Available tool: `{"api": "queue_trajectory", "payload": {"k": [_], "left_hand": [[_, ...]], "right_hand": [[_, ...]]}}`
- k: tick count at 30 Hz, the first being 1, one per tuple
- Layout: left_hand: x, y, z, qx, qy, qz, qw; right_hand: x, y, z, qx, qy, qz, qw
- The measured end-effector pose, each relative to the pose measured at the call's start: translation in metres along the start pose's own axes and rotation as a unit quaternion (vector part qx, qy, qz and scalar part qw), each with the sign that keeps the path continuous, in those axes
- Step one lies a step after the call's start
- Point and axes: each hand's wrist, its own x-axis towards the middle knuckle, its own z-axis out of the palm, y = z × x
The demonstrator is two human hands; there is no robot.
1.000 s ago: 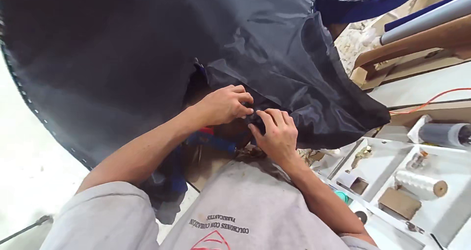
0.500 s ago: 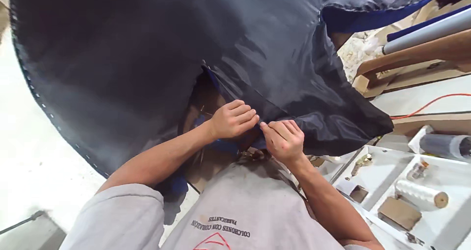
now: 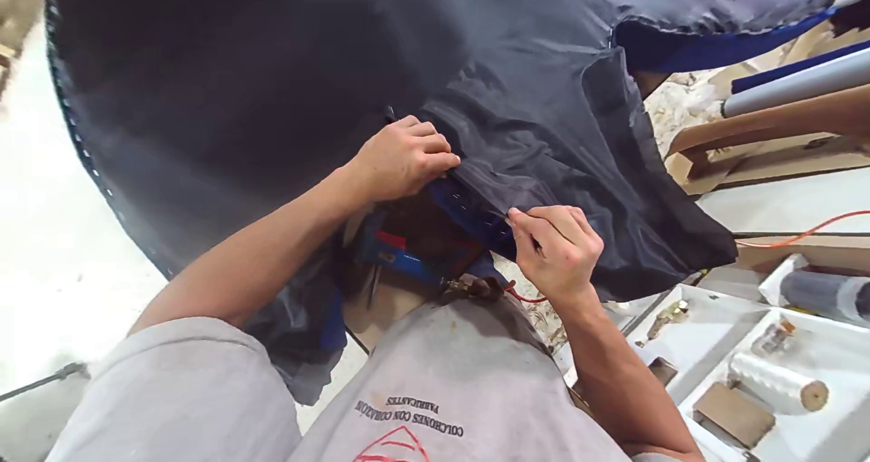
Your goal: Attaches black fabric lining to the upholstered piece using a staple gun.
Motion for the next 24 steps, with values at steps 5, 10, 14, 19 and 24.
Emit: {"api": "queue_trajectory", "payload": {"k": [5,10,14,19,24], "left_hand": [[-0.004,0.02,0.027,0.093,0.147,-0.02,0.985],[-0.019,0.036,0.039,0.049,0.118,-0.101,0.987],[-0.022,0.032,0.036,0.026,0.102,-0.09,0.99],[-0.027,0.026,0.033,0.065,0.065,-0.047,0.995],[-0.021,0.032,0.046,0.062,0.127,-0.083,0.986]], "right_hand": [[-0.001,-0.002,-0.003,-0.008,-0.012,-0.039,0.999],[-0.029,0.009,0.014,0.017,-0.07,-0.064,0.995],[-0.028,0.009,0.016,0.035,-0.051,-0.054,0.997],[-0.024,0.009,0.013,0.039,-0.041,-0.046,0.997],[-0.022,0.009,0.012,0.03,-0.071,-0.033,0.997]]}}
